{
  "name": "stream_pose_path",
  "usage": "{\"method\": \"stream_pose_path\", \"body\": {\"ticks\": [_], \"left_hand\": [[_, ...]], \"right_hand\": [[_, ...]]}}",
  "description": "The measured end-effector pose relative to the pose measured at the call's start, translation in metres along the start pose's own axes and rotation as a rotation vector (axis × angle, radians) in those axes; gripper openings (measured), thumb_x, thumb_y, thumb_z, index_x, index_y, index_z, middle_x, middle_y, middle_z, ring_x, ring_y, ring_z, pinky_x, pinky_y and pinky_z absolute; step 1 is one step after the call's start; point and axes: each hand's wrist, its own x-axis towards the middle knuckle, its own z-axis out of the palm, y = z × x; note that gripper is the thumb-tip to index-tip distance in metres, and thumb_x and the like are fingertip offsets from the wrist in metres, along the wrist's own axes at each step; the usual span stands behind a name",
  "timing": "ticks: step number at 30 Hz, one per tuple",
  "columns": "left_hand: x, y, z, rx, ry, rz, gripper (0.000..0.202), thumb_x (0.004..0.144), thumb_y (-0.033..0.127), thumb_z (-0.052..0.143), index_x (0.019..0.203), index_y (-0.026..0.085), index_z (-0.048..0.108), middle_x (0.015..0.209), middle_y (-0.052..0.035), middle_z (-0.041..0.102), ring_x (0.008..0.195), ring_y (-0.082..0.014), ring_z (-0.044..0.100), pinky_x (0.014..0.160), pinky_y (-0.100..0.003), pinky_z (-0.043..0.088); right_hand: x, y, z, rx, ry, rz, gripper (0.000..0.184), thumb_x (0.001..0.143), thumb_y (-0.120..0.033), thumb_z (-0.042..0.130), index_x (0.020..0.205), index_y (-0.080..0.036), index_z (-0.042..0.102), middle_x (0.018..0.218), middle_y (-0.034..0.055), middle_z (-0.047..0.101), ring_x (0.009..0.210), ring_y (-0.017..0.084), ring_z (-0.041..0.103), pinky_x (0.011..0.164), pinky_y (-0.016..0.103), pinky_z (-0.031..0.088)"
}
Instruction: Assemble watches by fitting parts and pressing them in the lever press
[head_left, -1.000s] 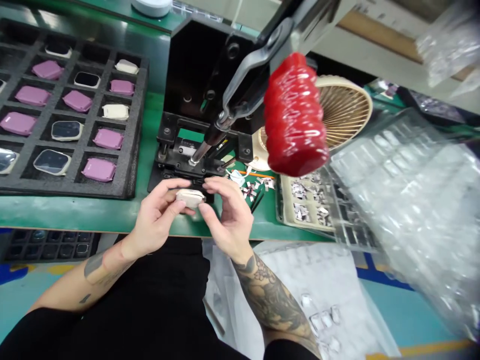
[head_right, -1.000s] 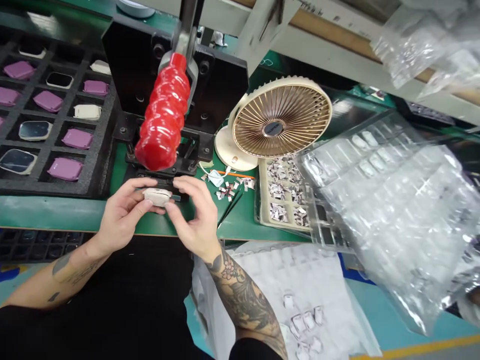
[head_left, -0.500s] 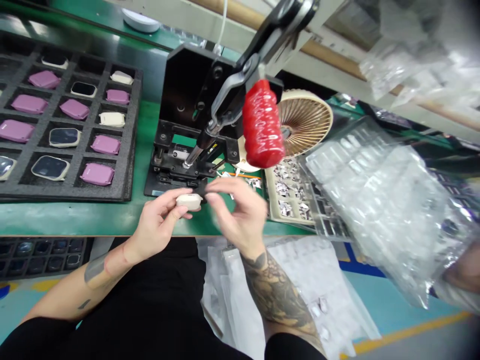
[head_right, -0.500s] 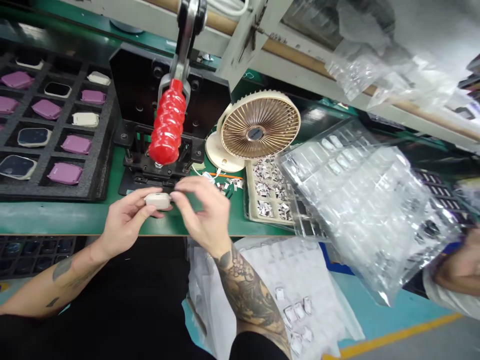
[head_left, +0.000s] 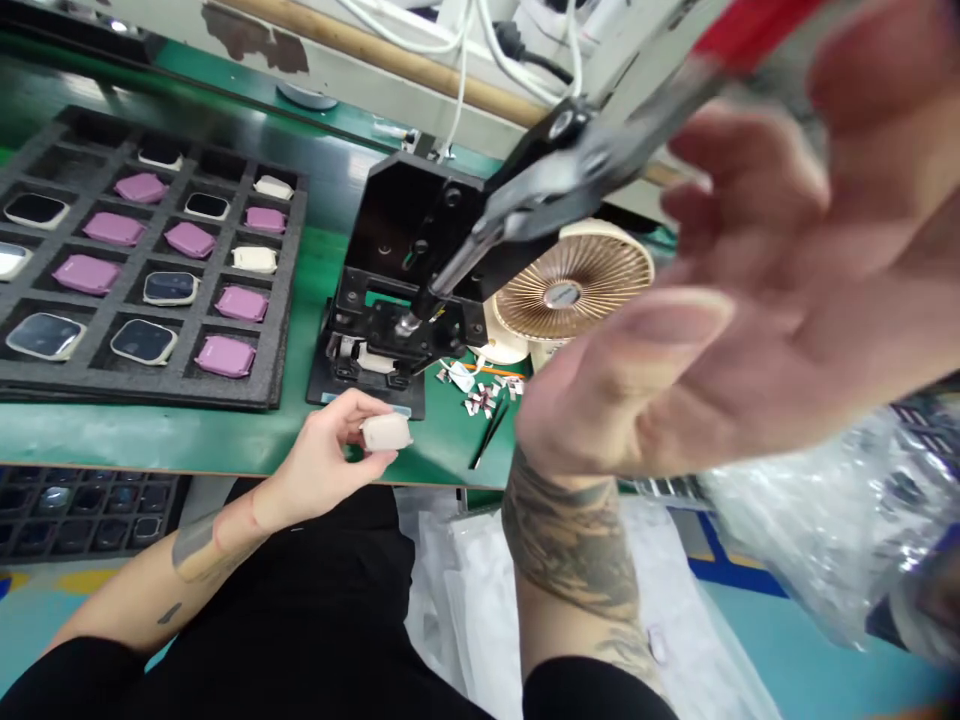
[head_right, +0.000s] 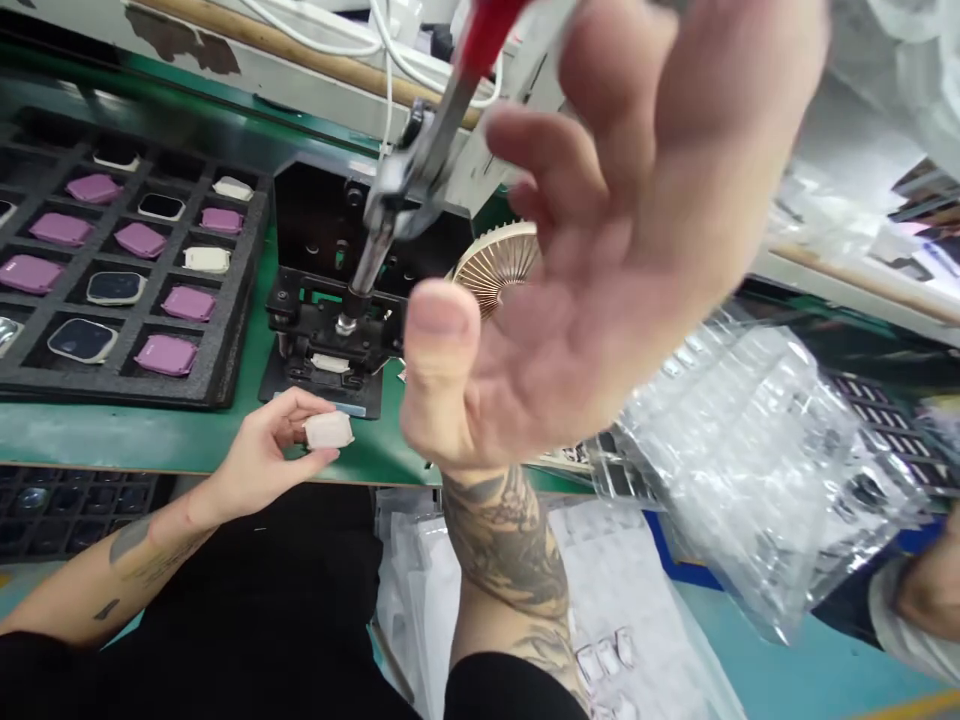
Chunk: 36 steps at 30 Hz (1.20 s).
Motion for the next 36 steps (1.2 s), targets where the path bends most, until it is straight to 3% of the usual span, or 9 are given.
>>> {"method": "stream_pose_path", "body": {"ticks": [7,10,14,18,22,24,27,32,36], "left_hand": [[-0.022,0.009,-0.027,0.498,0.065,0.385,0.034,0.097,0.015,0.083,0.130,0.020,0.077,0.108,-0.0074,0.086,0.090,-0.0207,0.083,0.084,-0.029,0.067],[-0.021,0.009,-0.028,0.557,0.078,0.443,0.035,0.097,0.011,0.081,0.132,0.018,0.076,0.109,-0.0077,0.086,0.092,-0.0205,0.084,0.087,-0.029,0.069],[-0.021,0.020,-0.025,0.572,0.063,0.447,0.038,0.100,0.012,0.081,0.137,0.017,0.074,0.121,-0.0107,0.083,0.107,-0.0216,0.084,0.100,-0.029,0.069],[-0.025,0.035,-0.028,0.764,0.099,0.453,0.036,0.104,0.016,0.080,0.139,0.015,0.073,0.128,-0.0158,0.076,0.118,-0.0260,0.080,0.103,-0.035,0.068],[-0.008,0.036,-0.029,1.155,0.117,0.456,0.039,0.112,0.025,0.071,0.149,0.014,0.067,0.129,-0.0151,0.080,0.097,-0.0247,0.084,0.076,-0.034,0.067],[0.013,0.036,-0.024,1.346,0.060,0.415,0.037,0.114,0.024,0.065,0.150,0.014,0.068,0.135,-0.0148,0.081,0.081,-0.0226,0.083,0.061,-0.035,0.060],[0.048,0.037,-0.014,1.515,-0.103,0.234,0.035,0.114,0.016,0.058,0.143,0.017,0.076,0.131,-0.0154,0.083,0.074,-0.0245,0.083,0.055,-0.036,0.054],[0.071,0.041,-0.010,1.446,-0.322,0.049,0.049,0.113,0.011,0.051,0.158,0.017,0.069,0.145,-0.0178,0.080,0.095,-0.0307,0.088,0.067,-0.037,0.061],[0.046,0.045,-0.014,1.210,-0.271,0.096,0.057,0.110,0.007,0.049,0.167,0.013,0.058,0.168,-0.0187,0.065,0.107,-0.0289,0.087,0.081,-0.038,0.067]], "right_hand": [[-0.079,-0.020,0.041,-0.050,-0.211,-0.058,0.053,0.116,-0.034,0.054,0.168,-0.025,0.055,0.157,0.0182,0.066,0.151,0.038,0.063,0.126,0.067,0.060],[-0.076,-0.020,0.065,-0.138,-0.318,-0.064,0.055,0.116,-0.020,0.044,0.170,-0.014,0.050,0.163,0.0245,0.061,0.157,0.038,0.057,0.132,0.067,0.053],[-0.052,-0.014,0.084,-0.178,-0.414,-0.003,0.051,0.114,-0.012,0.038,0.159,-0.009,0.060,0.152,0.0265,0.067,0.149,0.038,0.062,0.129,0.065,0.054],[-0.059,-0.018,0.071,-0.041,-0.257,0.034,0.043,0.116,-0.017,0.044,0.155,-0.017,0.063,0.146,0.0203,0.070,0.141,0.033,0.067,0.125,0.056,0.059],[-0.089,-0.026,0.040,0.095,-0.110,0.030,0.052,0.115,-0.013,0.051,0.166,-0.025,0.054,0.153,0.0154,0.067,0.144,0.027,0.067,0.123,0.045,0.062],[-0.098,-0.026,0.028,0.089,-0.053,0.029,0.056,0.113,-0.011,0.054,0.166,-0.025,0.055,0.152,0.0146,0.068,0.144,0.026,0.068,0.122,0.044,0.062],[-0.104,-0.023,0.018,0.041,0.006,0.019,0.057,0.110,-0.010,0.058,0.165,-0.025,0.058,0.149,0.0143,0.071,0.142,0.027,0.069,0.120,0.045,0.064],[-0.102,-0.013,0.016,-0.023,0.011,-0.078,0.061,0.109,-0.008,0.060,0.168,-0.022,0.058,0.147,0.0164,0.073,0.139,0.028,0.072,0.115,0.047,0.066],[-0.098,-0.011,0.018,-0.084,0.094,-0.241,0.071,0.102,-0.002,0.069,0.170,-0.018,0.057,0.146,0.0191,0.075,0.137,0.030,0.075,0.113,0.047,0.067]]}}
